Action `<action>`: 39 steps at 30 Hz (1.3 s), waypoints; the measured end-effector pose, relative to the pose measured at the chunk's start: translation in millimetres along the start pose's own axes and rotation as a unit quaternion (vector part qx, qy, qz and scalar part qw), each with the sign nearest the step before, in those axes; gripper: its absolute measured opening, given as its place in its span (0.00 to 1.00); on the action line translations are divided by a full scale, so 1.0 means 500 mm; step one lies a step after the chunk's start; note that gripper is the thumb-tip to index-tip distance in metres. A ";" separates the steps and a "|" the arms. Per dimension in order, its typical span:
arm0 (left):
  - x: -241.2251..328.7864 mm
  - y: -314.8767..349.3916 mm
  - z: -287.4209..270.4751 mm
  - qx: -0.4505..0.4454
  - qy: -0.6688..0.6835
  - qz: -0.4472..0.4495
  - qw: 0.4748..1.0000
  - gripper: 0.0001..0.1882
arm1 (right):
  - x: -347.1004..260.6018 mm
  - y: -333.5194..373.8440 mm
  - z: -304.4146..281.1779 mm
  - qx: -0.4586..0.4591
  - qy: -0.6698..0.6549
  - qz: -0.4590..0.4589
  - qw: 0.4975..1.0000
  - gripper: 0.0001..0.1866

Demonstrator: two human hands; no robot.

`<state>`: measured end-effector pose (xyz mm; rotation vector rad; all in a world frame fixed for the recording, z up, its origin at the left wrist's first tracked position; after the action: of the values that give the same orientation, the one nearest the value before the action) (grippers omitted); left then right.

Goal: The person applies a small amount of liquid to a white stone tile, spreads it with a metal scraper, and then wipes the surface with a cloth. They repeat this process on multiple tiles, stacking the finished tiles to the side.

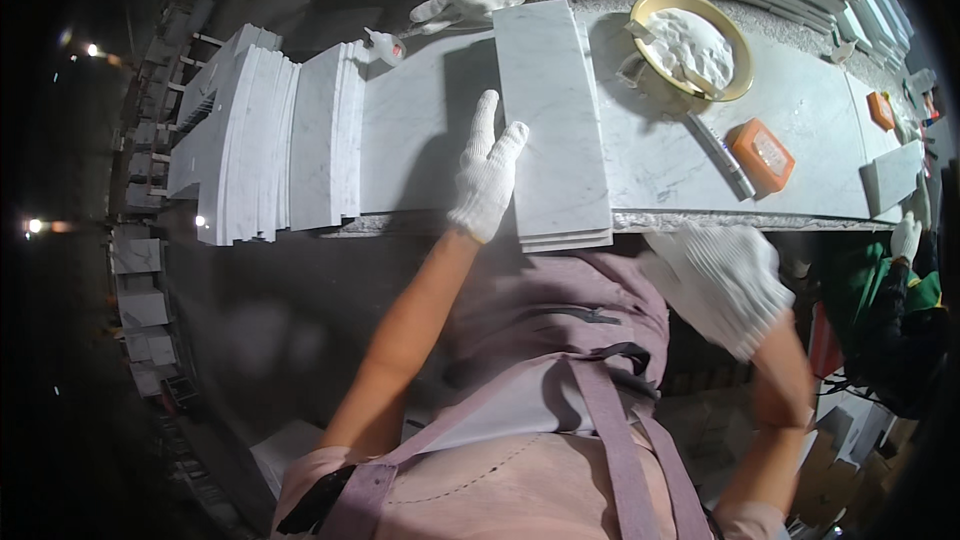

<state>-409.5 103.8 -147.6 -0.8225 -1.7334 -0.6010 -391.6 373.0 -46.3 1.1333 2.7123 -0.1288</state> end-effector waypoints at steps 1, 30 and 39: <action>-0.005 0.005 -0.013 -0.004 0.015 -0.003 1.000 0.35 | -0.036 0.032 -0.056 0.018 0.029 -0.056 0.998 0.12; -0.004 0.005 -0.111 0.050 0.082 0.000 0.995 0.23 | -0.062 -0.017 -0.188 -0.182 0.039 -0.051 0.981 0.11; 0.095 0.072 0.012 -0.143 -0.271 0.455 0.836 0.22 | 0.116 0.100 0.107 -0.103 -0.363 0.167 0.911 0.20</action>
<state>-394.0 142.4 -103.9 -2.0136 -1.4766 0.0579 -387.5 439.9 -111.3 1.1675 1.8115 -0.1668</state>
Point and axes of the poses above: each hand's wrist, its own y-axis away from the middle knuckle, its own z-axis out of the palm, x = y × z, the point moved 7 cm from there along -y, towards the middle knuckle, and after that the axes turned 15 degrees about x, right-handed, at the moved point
